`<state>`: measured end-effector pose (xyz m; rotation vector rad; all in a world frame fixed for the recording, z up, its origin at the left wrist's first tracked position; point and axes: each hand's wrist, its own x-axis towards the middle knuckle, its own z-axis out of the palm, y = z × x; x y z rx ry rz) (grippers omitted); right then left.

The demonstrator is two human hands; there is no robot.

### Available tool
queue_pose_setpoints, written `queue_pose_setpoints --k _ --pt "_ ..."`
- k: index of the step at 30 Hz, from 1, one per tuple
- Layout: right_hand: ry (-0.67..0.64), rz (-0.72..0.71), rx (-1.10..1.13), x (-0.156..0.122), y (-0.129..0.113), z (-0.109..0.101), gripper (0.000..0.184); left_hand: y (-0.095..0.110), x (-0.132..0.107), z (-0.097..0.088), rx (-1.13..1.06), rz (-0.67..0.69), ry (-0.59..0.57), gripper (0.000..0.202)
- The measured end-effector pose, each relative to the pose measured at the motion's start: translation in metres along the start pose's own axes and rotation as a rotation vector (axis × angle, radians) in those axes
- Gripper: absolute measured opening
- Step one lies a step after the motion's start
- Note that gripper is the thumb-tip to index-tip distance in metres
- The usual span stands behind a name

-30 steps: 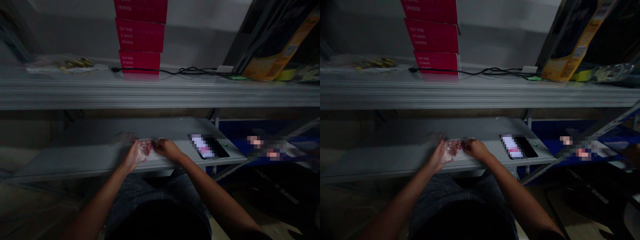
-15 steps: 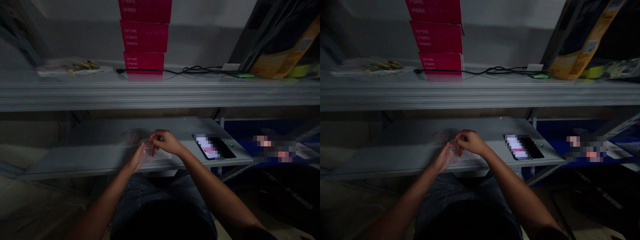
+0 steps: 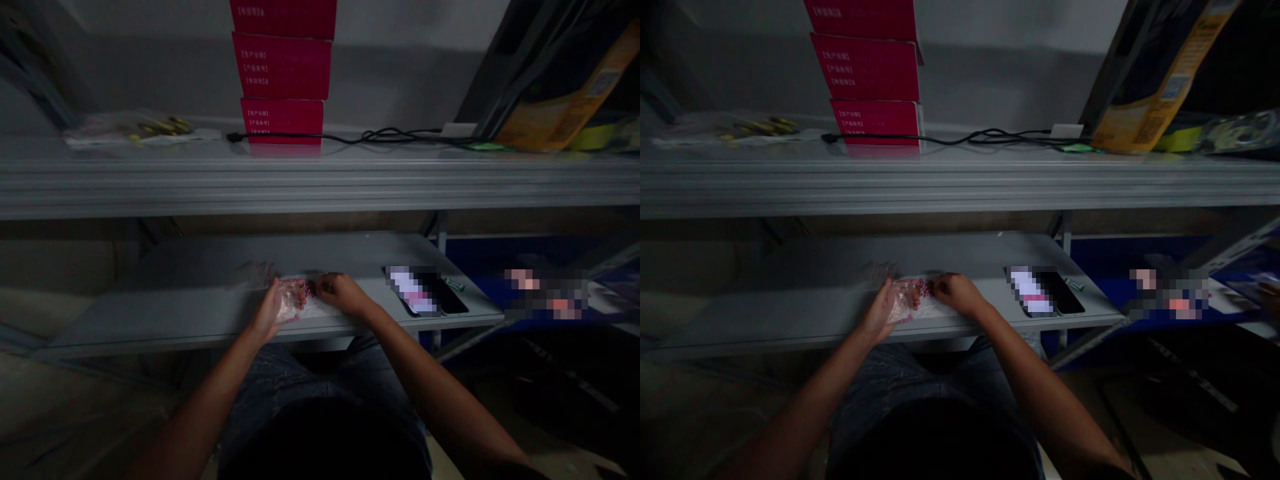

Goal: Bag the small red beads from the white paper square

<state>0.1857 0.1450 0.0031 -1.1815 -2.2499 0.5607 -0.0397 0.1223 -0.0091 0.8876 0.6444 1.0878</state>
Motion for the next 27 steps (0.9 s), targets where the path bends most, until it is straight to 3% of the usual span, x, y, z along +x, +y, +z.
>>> queue_pose_setpoints --k 13,27 --pt "-0.096 -0.010 -0.125 0.010 0.001 0.004 0.012 0.001 0.001 0.000 -0.023 -0.035 0.019 0.055" --pt "-0.076 0.016 -0.154 0.016 -0.005 0.000 0.016 0.005 -0.001 0.003 0.010 -0.038 0.034 0.056"
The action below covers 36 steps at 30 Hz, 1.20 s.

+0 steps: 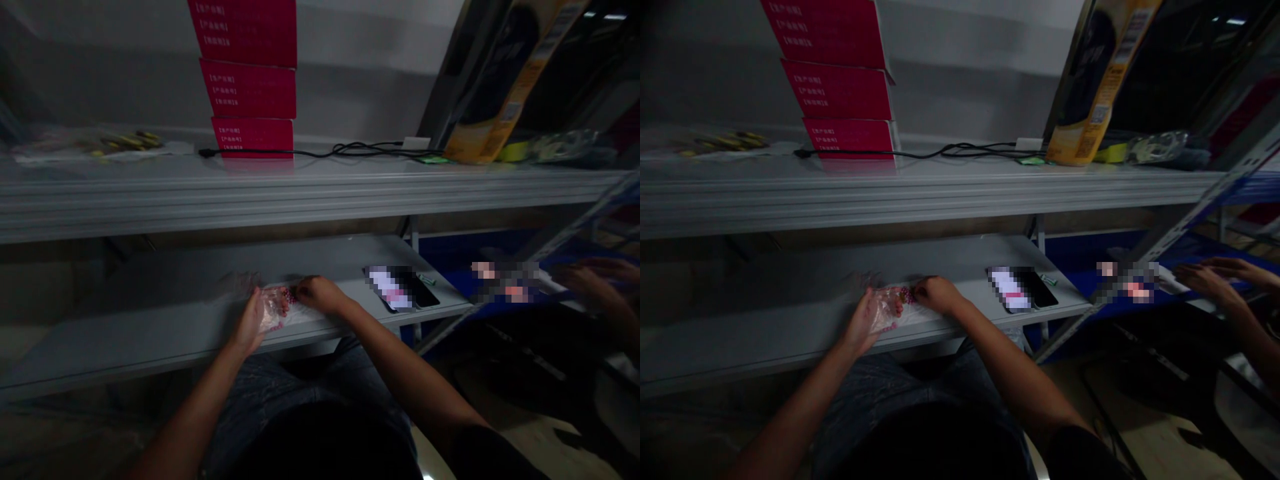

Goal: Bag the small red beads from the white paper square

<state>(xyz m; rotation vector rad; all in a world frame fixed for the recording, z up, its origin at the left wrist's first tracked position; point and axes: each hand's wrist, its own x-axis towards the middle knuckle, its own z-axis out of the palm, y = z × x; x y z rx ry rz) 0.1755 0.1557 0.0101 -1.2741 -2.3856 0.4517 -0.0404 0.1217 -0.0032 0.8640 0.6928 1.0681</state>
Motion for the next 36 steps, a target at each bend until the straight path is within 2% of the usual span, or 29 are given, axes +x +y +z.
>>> queue_pose_setpoints --k 2,7,9,11,14,17,20,22,26,30,33,36 --pt "0.056 0.004 0.117 0.002 -0.002 -0.002 0.016 -0.001 0.000 0.001 0.008 0.012 0.005 0.054" --pt "0.310 0.041 0.648 0.009 -0.019 -0.011 0.019 -0.007 -0.001 0.001 0.093 0.062 -0.037 0.052" --pt "0.327 0.035 0.741 0.010 -0.032 -0.016 0.018 -0.010 -0.001 0.000 0.144 0.062 -0.055 0.052" --pt "0.271 0.008 0.747 0.008 -0.045 -0.021 0.017 -0.013 -0.002 -0.001 0.184 0.050 -0.043 0.050" --pt "0.173 -0.017 0.628 0.003 -0.059 -0.023 0.013 -0.016 -0.002 -0.002 0.192 0.052 -0.004 0.047" --pt "0.111 -0.016 0.478 0.000 -0.064 -0.023 0.011 -0.016 -0.002 -0.002 0.181 0.024 0.006 0.048" --pt "0.055 -0.041 0.439 0.001 -0.064 -0.023 0.014 -0.015 -0.002 -0.003 0.182 -0.005 0.011 0.050" --pt "0.074 -0.066 0.431 0.001 -0.062 -0.025 0.016 -0.014 -0.002 -0.003 0.158 -0.005 -0.010 0.051" --pt "0.217 -0.047 0.448 -0.006 -0.059 -0.031 0.022 -0.011 -0.001 -0.002 0.070 -0.025 -0.069 0.054" --pt "0.318 -0.027 0.459 -0.025 -0.054 -0.033 0.024 -0.007 -0.004 0.005 0.048 0.030 0.017 0.053" --pt "0.295 -0.001 0.514 -0.040 -0.049 -0.027 0.026 -0.004 -0.010 0.012 0.044 0.112 0.077 0.052" --pt "0.285 0.012 0.592 -0.050 -0.044 -0.014 0.025 -0.006 -0.016 0.021 0.024 0.081 0.124 0.054"
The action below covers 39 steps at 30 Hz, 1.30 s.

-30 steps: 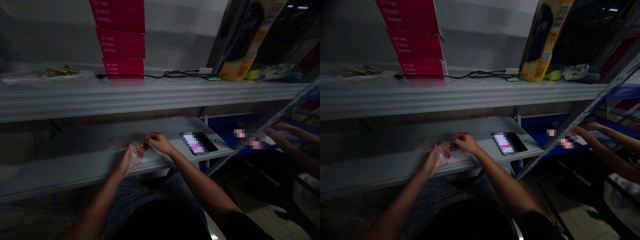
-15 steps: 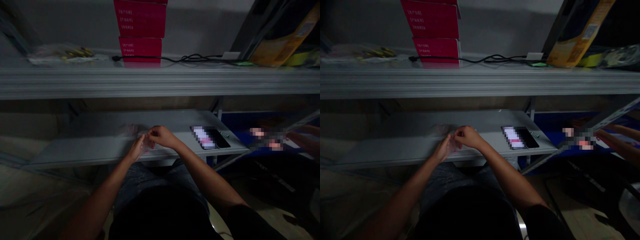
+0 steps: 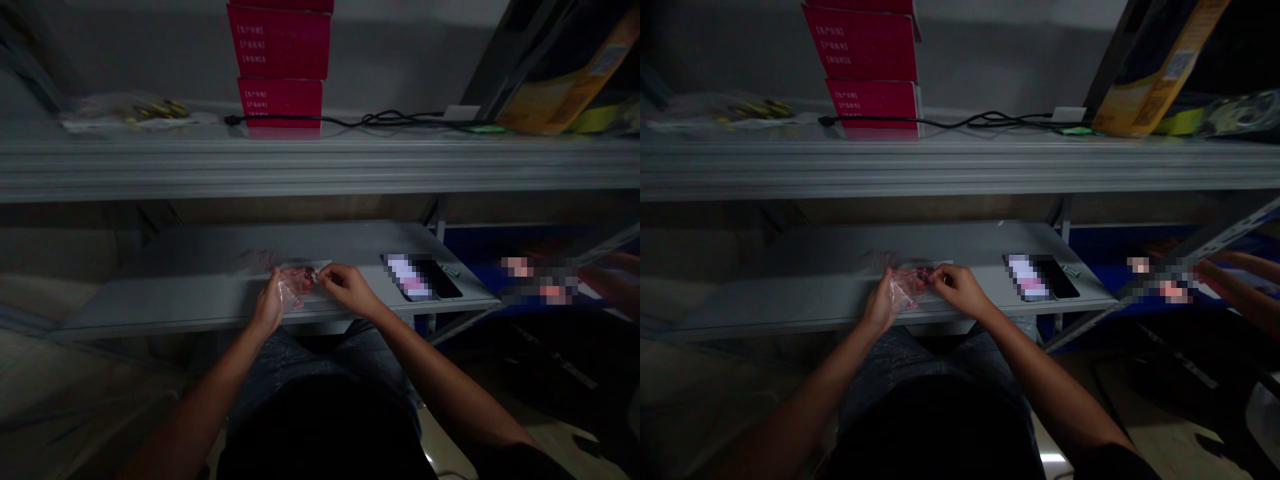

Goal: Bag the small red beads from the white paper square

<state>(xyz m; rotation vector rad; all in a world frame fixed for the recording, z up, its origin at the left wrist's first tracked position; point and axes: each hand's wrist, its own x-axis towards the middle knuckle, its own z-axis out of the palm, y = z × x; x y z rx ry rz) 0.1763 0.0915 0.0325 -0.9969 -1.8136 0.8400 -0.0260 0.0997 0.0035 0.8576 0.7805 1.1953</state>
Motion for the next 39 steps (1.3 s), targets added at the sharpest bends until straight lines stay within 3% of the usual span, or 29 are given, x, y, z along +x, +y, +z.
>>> queue_pose_setpoints --k 7,16,23,32,39 --pt "0.035 0.053 0.309 -0.025 0.015 0.021 0.022 -0.016 -0.020 0.015 0.068 0.065 0.013 0.053" --pt "0.055 0.106 0.341 -0.039 0.018 0.018 0.023 -0.019 -0.037 0.017 0.235 0.071 -0.022 0.045" --pt "0.055 0.111 0.301 -0.049 0.015 0.017 0.022 -0.023 -0.053 0.023 0.429 0.277 0.001 0.031" --pt "-0.037 0.105 0.284 -0.054 0.022 0.028 0.022 -0.033 -0.045 0.018 0.431 0.272 -0.028 0.033" --pt "0.004 0.113 0.307 -0.055 0.024 0.030 0.019 -0.036 -0.044 0.015 0.504 0.278 -0.025 0.028"
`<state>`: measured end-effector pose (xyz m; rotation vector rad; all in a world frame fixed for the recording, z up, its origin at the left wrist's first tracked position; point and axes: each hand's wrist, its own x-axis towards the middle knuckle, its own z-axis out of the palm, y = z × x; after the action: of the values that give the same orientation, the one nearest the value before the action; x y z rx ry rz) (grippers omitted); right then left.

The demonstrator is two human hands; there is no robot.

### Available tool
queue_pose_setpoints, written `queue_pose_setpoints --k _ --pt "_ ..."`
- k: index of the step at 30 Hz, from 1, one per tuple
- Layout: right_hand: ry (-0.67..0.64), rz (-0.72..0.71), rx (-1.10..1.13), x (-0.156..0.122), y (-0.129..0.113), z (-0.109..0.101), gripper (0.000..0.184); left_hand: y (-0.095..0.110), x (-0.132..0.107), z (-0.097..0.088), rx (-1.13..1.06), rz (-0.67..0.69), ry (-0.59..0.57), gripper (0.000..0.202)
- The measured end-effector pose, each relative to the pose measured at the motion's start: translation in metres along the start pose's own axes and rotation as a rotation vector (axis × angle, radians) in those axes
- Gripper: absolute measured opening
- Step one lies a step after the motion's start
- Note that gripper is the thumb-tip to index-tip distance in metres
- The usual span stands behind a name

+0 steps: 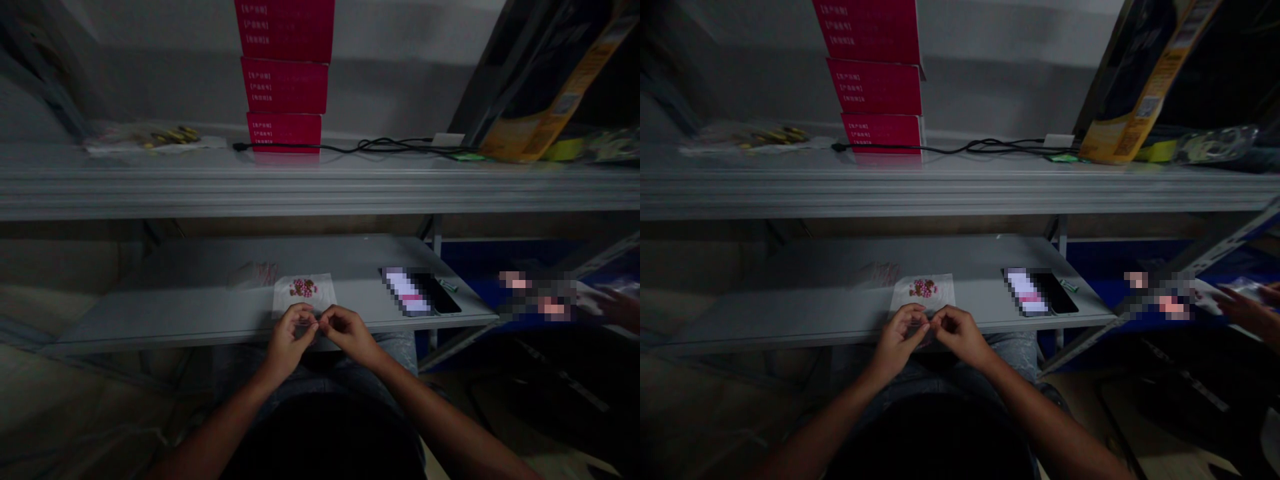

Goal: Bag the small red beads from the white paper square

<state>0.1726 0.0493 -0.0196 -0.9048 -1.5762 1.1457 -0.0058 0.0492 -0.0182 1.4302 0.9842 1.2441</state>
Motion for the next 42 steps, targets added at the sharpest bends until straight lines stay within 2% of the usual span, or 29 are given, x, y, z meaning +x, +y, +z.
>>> queue_pose_setpoints --k 4,8,13,17,23,28,30,33,37,42 --pt "0.000 0.021 0.015 0.000 -0.004 0.000 0.017 0.000 0.000 -0.001 0.007 0.037 -0.027 0.030" --pt "0.015 0.011 -0.009 0.000 -0.006 -0.003 0.015 0.002 0.002 -0.002 -0.030 0.005 -0.057 0.039" --pt "0.049 -0.007 -0.049 0.004 -0.004 -0.007 0.012 0.005 0.011 -0.009 -0.057 0.029 -0.046 0.042" --pt "0.093 -0.005 -0.044 0.007 -0.004 -0.009 0.012 0.007 0.020 -0.016 -0.034 0.094 -0.002 0.037" --pt "0.125 0.010 -0.010 0.008 -0.004 -0.013 0.014 0.007 0.024 -0.026 0.012 0.116 0.061 0.031" --pt "0.205 0.007 0.027 0.009 -0.001 -0.018 0.010 0.001 0.032 -0.050 0.092 0.058 0.171 0.025" --pt "0.199 0.011 0.037 0.008 -0.001 -0.018 0.009 0.000 0.035 -0.059 0.160 0.071 0.196 0.024" --pt "0.151 0.013 0.051 0.007 -0.002 -0.017 0.008 0.000 0.033 -0.061 0.276 0.159 0.107 0.023" --pt "0.101 0.007 0.080 0.006 -0.002 -0.014 0.009 0.005 0.026 -0.050 0.372 0.305 -0.077 0.013" --pt "0.086 -0.010 0.087 0.003 -0.003 -0.010 0.013 0.008 0.023 -0.046 0.412 0.335 -0.113 0.011"
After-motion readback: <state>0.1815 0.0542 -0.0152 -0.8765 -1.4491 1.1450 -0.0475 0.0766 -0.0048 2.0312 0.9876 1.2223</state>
